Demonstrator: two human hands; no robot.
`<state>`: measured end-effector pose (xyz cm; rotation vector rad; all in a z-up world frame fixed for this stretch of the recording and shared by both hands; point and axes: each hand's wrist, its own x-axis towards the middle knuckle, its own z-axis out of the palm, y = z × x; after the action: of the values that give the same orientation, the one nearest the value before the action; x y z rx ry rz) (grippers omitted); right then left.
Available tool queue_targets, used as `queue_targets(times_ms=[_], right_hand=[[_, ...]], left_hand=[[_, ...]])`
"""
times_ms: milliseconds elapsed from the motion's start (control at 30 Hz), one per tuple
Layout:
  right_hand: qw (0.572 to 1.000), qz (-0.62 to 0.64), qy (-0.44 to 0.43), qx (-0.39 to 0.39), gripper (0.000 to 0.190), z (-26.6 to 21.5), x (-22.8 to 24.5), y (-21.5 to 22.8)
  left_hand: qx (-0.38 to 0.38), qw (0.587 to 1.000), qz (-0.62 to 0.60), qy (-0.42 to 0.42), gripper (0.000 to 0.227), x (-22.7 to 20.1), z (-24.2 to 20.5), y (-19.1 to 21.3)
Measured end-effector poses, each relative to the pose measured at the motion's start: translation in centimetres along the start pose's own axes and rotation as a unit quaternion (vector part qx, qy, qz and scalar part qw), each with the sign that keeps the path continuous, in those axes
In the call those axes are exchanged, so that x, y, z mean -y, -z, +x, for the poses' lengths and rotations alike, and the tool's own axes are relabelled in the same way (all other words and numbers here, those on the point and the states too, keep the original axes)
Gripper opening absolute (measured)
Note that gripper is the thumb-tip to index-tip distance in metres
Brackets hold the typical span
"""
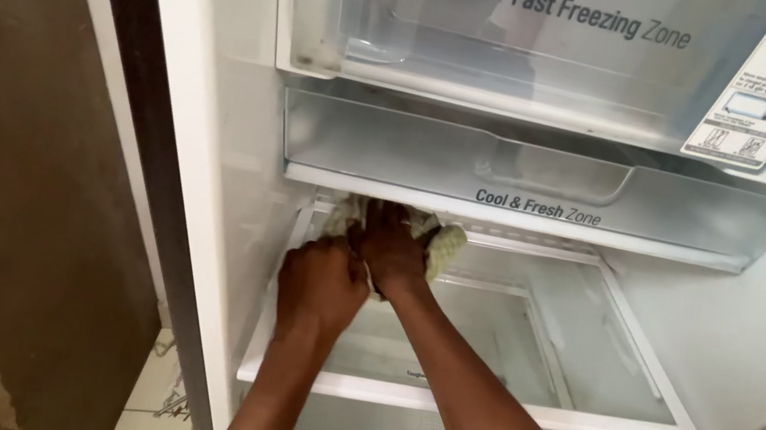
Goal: The person cleans the internal shelves and compartments of a refrigerator with a cloth.
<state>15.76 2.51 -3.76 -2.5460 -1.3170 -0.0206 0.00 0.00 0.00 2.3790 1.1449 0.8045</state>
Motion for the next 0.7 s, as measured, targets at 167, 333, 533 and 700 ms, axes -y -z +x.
queue_targets(times_ms=[167, 333, 533, 700], right_hand=[[0.995, -0.005, 0.096, -0.028, 0.072, -1.1, -1.2, 1.3], [0.997, -0.055, 0.039, 0.030, 0.078, -3.0, -4.1, 4.6], [0.986, -0.038, 0.149, -0.059, 0.072, -2.1, -15.9, 5.1], [0.994, -0.030, 0.087, -0.056, 0.068, -4.4, -24.3, 7.5]], left_hand=[[-0.089, 0.995, 0.004, -0.048, 0.021, 1.2, 0.6, -1.4], [-0.091, 0.994, 0.018, -0.052, 0.022, 1.7, 0.6, -1.9], [-0.066, 0.997, -0.001, -0.038, 0.023, 1.9, 0.8, -1.7], [-0.050, 0.998, 0.003, -0.034, 0.019, 2.2, 1.0, -2.1]])
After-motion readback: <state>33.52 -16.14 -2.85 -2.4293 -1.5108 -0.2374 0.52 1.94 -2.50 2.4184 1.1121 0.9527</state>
